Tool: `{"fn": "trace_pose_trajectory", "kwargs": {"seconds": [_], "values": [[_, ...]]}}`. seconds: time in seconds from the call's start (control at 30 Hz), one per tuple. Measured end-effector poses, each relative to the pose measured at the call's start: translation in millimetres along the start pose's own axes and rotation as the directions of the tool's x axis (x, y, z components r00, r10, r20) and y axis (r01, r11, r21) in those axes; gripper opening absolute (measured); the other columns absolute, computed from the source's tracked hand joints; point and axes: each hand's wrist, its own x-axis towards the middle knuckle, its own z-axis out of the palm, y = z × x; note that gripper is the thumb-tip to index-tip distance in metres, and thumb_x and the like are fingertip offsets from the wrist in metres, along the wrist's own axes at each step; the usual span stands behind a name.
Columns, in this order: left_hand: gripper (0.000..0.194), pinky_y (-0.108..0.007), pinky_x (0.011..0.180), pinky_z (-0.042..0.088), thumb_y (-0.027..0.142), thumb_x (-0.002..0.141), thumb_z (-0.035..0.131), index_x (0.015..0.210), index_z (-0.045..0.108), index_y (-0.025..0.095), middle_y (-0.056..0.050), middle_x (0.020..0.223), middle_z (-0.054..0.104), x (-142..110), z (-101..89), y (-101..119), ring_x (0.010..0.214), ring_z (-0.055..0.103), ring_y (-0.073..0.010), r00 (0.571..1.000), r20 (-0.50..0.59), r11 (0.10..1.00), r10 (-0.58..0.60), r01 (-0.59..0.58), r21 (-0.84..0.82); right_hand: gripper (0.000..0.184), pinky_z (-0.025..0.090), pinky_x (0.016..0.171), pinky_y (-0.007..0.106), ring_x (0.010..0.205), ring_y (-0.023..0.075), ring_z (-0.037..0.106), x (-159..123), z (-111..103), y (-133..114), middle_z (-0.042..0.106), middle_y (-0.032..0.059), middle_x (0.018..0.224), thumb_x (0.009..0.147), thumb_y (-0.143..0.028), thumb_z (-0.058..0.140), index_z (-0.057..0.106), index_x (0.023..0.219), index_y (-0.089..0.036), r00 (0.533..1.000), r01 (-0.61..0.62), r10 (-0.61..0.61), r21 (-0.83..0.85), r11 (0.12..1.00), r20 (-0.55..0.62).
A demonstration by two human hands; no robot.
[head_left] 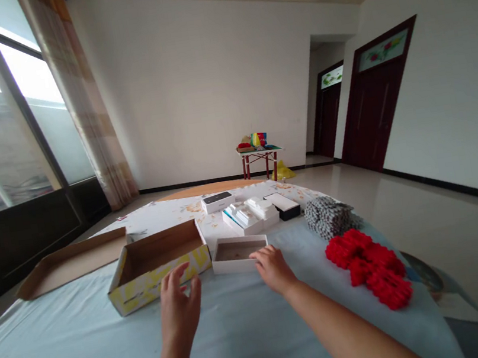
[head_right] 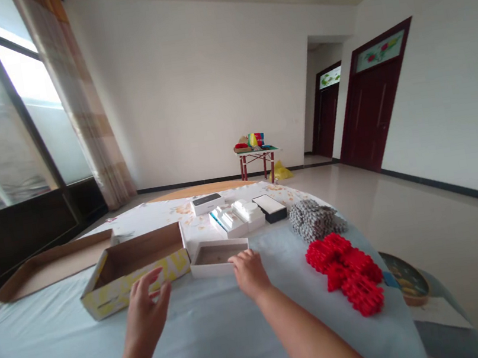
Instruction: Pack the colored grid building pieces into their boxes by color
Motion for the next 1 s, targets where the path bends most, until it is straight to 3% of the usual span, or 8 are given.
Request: {"fn": "trace_pose_trajectory", "kwargs": {"seconds": [0.1,0.2,0.33,0.43,0.6,0.73,1.0], "values": [[0.04,-0.046,0.091,0.037,0.036,0.072,0.048,0.107,0.054,0.016,-0.012,0.113,0.049,16,-2.1,-2,0.108,0.045,-0.0306,0.997,-0.004,0.958,0.083,-0.078,0.276,0.033,0.037,0.089,0.034,0.1,0.0201,0.048,-4,8,4,0.062,0.0043,0.1,0.075,-0.008,0.052,0.062,0.103,-0.024,0.993,0.053,-0.046,0.064,0.997,-0.108],[0.043,-0.049,0.093,0.032,0.036,0.079,0.042,0.118,0.048,0.017,-0.012,0.124,0.047,27,-5.2,-6,0.114,0.04,-0.0328,0.99,0.047,0.77,0.133,-0.133,0.624,0.037,0.037,0.092,0.038,0.106,0.0219,0.044,-7,10,9,0.057,0.0076,0.108,0.074,-0.006,0.05,0.06,0.107,-0.021,0.979,0.082,-0.068,0.068,0.994,-0.192],[0.044,-0.045,0.096,0.028,0.034,0.082,0.041,0.121,0.045,0.014,-0.013,0.12,0.052,38,-10.9,-24,0.114,0.042,-0.0302,0.969,0.164,0.6,0.183,-0.242,0.762,0.041,0.036,0.095,0.042,0.112,0.024,0.039,-17,3,13,0.052,0.01,0.114,0.073,-0.007,0.051,0.056,0.111,-0.02,0.97,0.088,-0.08,0.027,0.996,-0.23],[0.041,-0.044,0.097,0.027,0.035,0.081,0.042,0.118,0.046,0.019,-0.01,0.121,0.053,43,-11.5,-46,0.115,0.042,-0.0285,0.956,0.19,0.544,0.226,-0.285,0.789,0.041,0.037,0.094,0.042,0.111,0.0238,0.04,-24,-5,16,0.052,0.01,0.114,0.072,-0.008,0.053,0.056,0.11,-0.02,0.97,0.091,-0.083,0.025,0.995,-0.23],[0.043,-0.051,0.098,0.027,0.037,0.081,0.041,0.121,0.038,0.024,-0.01,0.131,0.044,28,-2.0,-64,0.125,0.033,-0.0304,0.948,0.049,0.605,0.315,-0.24,0.759,0.034,0.039,0.092,0.039,0.105,0.0215,0.045,-7,-22,34,0.055,0.01,0.106,0.074,-0.011,0.051,0.057,0.107,-0.018,0.937,0.05,-0.022,0.072,0.996,-0.348],[0.05,-0.053,0.1,0.025,0.039,0.082,0.038,0.125,0.037,0.014,-0.019,0.136,0.032,8,2.4,-57,0.13,0.023,-0.036,0.95,0.045,0.68,0.308,-0.253,0.689,0.034,0.039,0.092,0.036,0.103,0.0213,0.048,24,-37,59,0.056,0.011,0.105,0.075,-0.014,0.05,0.056,0.109,-0.014,0.918,-0.129,0.145,0.068,0.989,-0.37],[0.043,-0.049,0.098,0.031,0.04,0.084,0.032,0.117,0.045,0.016,-0.015,0.124,0.046,3,2.7,-60,0.118,0.04,-0.0328,0.941,-0.02,0.7,0.339,-0.239,0.673,0.034,0.038,0.091,0.032,0.104,0.0246,0.05,66,-29,104,0.058,0.0145,0.103,0.074,-0.015,0.051,0.058,0.107,-0.01,0.886,-0.381,0.368,0.01,0.925,-0.281]]}}
